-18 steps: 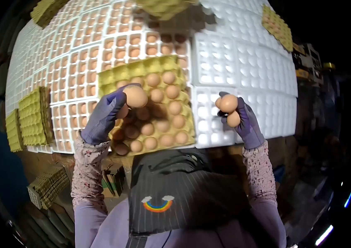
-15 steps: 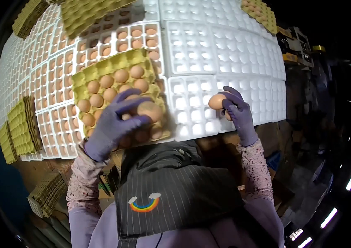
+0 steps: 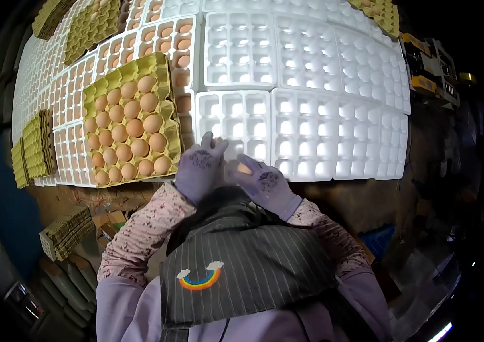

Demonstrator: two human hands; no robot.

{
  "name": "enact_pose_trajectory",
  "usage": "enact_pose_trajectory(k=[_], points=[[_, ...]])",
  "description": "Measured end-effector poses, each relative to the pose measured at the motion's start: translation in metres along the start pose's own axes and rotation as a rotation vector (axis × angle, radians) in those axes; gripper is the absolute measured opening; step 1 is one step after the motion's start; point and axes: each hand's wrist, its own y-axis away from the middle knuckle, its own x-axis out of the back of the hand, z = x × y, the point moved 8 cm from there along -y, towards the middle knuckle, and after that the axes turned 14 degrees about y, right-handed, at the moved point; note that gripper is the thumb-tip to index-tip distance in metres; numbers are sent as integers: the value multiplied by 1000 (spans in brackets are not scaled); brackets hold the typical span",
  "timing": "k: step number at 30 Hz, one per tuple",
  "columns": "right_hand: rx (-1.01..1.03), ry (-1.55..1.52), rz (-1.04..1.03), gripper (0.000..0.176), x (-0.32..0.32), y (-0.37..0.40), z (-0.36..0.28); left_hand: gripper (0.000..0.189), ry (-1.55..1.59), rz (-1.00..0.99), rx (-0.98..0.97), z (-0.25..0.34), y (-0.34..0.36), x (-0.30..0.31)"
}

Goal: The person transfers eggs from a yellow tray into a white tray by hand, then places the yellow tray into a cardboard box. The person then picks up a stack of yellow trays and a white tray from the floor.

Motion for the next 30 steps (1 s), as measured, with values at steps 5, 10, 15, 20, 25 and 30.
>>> enact_pose_trajectory(k=[5,10,15,20,25,30], points=[[-38,-319,26,34,-5,-15,21,50,94,38,123,-12,-14,-11],[-249,-416,325,56,-28,-19,65,62,512,465,-235,-6,-35,-40],[-429,-509,361,44,-5,-27,58,65,396,454,-223,7,-24,-34],[-248,-684,332,33,51,-120,14,50,436,747,-305,-37,59,108],[81,-217,353,31,39,-254,-32,30,576,836,26,-218,74,202],[-67,-302,186,33,28,-282,-29,42,137,483,-207,-250,15,205]])
